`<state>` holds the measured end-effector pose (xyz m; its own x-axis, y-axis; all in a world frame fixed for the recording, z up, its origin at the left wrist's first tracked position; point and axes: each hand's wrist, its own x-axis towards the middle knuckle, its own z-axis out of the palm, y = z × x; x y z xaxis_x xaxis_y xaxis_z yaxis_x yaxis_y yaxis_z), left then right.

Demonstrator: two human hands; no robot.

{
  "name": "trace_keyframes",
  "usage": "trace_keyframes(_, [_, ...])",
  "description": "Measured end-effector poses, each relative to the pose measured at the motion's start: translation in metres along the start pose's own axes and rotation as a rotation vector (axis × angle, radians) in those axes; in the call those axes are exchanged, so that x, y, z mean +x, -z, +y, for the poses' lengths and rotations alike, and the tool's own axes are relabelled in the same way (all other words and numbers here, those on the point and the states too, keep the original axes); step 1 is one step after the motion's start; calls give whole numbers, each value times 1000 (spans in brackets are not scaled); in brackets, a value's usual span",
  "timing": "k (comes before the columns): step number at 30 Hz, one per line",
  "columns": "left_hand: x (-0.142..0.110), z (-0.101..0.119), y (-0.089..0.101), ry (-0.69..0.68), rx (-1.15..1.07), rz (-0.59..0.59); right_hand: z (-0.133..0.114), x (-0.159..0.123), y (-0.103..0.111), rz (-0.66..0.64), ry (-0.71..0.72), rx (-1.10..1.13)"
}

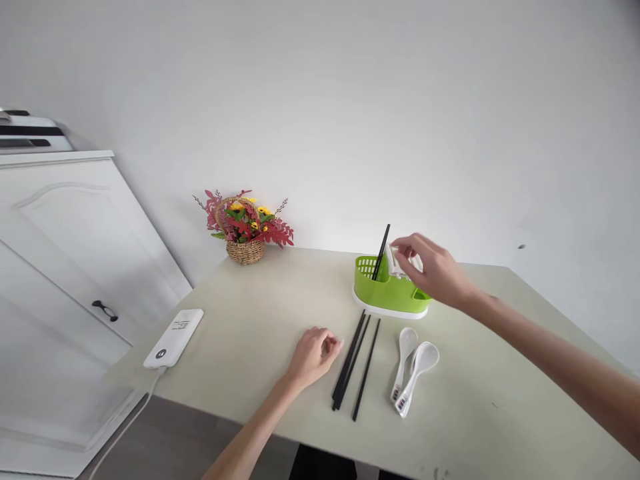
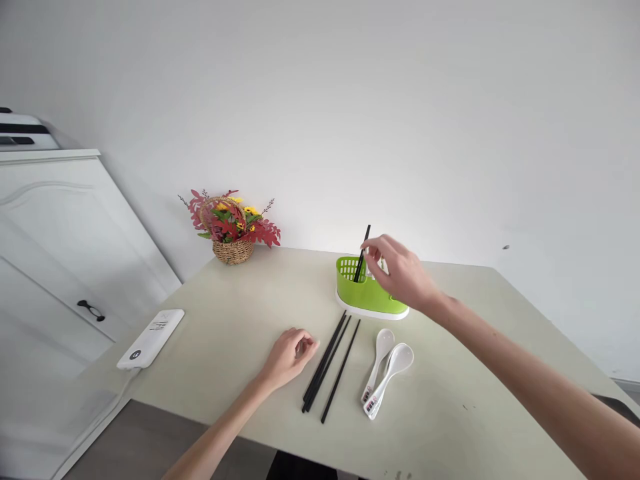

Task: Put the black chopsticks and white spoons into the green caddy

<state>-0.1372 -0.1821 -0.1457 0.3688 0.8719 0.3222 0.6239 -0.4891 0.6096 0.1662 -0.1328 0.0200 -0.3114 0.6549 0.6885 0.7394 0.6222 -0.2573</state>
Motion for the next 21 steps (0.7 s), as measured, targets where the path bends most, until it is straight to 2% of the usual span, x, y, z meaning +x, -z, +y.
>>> trace_keyframes(3, [-3, 6, -3, -52, 92, 6, -14, -25, 1, -134, 201, -74])
trace_keyframes(7, [-7, 9, -7, -49, 155, 4, -29, -48, 1, -225, 413, -163])
trace_keyframes(11, [-9, 9, -8, -5, 153, -15, -38, -57, 4, -278, 436, -188])
trace_keyframes(21, [-10, 13, -10, 18, 166, 14, -39, -64, 5, -274, 424, -188])
